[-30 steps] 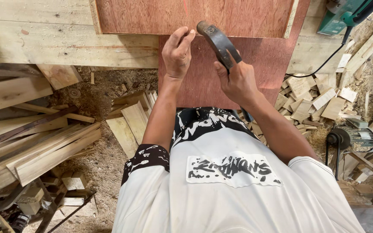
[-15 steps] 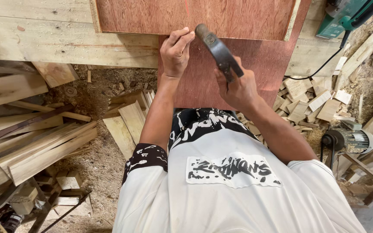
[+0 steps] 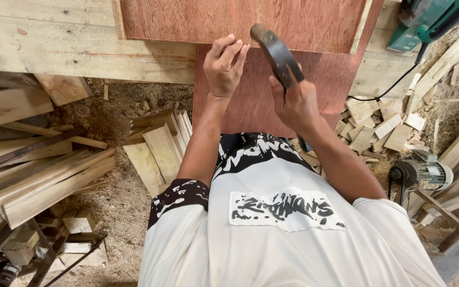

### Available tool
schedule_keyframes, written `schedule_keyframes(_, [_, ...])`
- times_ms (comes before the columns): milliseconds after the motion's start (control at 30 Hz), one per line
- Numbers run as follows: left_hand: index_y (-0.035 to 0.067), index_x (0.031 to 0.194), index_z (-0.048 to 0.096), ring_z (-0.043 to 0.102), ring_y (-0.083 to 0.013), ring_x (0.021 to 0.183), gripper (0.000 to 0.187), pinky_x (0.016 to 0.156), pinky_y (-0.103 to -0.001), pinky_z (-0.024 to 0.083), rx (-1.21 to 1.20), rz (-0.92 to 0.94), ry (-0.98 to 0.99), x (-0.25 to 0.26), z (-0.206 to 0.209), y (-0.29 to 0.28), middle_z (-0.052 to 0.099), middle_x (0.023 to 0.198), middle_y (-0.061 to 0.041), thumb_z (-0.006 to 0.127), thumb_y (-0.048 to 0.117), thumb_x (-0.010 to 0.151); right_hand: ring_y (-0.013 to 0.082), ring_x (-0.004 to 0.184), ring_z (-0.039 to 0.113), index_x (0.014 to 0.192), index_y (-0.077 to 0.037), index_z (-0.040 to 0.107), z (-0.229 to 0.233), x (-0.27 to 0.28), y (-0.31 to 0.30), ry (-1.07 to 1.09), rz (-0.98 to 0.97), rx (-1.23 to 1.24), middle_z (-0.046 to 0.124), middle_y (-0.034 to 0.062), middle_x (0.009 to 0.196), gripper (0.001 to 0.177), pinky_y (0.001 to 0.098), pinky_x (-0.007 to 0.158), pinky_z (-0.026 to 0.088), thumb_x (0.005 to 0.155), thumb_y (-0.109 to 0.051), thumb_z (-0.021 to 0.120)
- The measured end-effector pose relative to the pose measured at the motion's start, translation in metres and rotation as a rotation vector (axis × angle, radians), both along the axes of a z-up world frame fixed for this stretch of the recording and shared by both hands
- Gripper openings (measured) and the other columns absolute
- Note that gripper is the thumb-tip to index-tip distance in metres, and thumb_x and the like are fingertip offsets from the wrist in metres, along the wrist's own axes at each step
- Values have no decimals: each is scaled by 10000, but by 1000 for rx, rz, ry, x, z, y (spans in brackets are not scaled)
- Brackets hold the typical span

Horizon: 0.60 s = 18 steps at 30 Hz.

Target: The person takes nails from a small container and hammers them into a piece of plywood to attach it to a wooden frame.

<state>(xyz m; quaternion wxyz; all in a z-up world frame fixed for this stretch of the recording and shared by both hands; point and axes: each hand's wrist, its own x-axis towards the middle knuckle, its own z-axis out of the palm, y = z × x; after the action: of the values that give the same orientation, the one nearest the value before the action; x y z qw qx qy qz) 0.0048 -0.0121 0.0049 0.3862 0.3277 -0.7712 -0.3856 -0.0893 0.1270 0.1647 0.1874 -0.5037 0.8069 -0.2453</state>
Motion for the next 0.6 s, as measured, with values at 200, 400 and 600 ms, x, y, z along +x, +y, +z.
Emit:
schedule_keyframes(200, [63, 975, 790, 742, -125, 904, 111, 775, -230, 671, 232, 47, 90, -2, 4, 8, 677, 1111, -11, 842, 92, 881, 434, 662, 640, 1228, -21, 432, -17, 2, -11, -84, -102, 243, 615, 188, 802, 272, 514, 557, 496, 1138, -227, 586])
schedule_keyframes(400, [62, 973, 793, 736, -101, 876, 129, 757, -216, 663, 273, 28, 85, 0, 5, 8, 677, 1092, -24, 858, 84, 863, 444, 651, 641, 1231, -4, 428, 7, 3, -19, -60, -28, 45, 612, 257, 864, 259, 504, 533, 505, 1103, -197, 545])
schedule_keyframes(600, [66, 1020, 781, 741, -135, 968, 129, 836, -230, 624, 179, 18, 100, -1, 1, 7, 672, 1144, -17, 819, 76, 897, 417, 647, 631, 1218, -13, 454, -7, 1, -16, -116, -77, 356, 603, 185, 800, 290, 502, 571, 503, 1145, -280, 540])
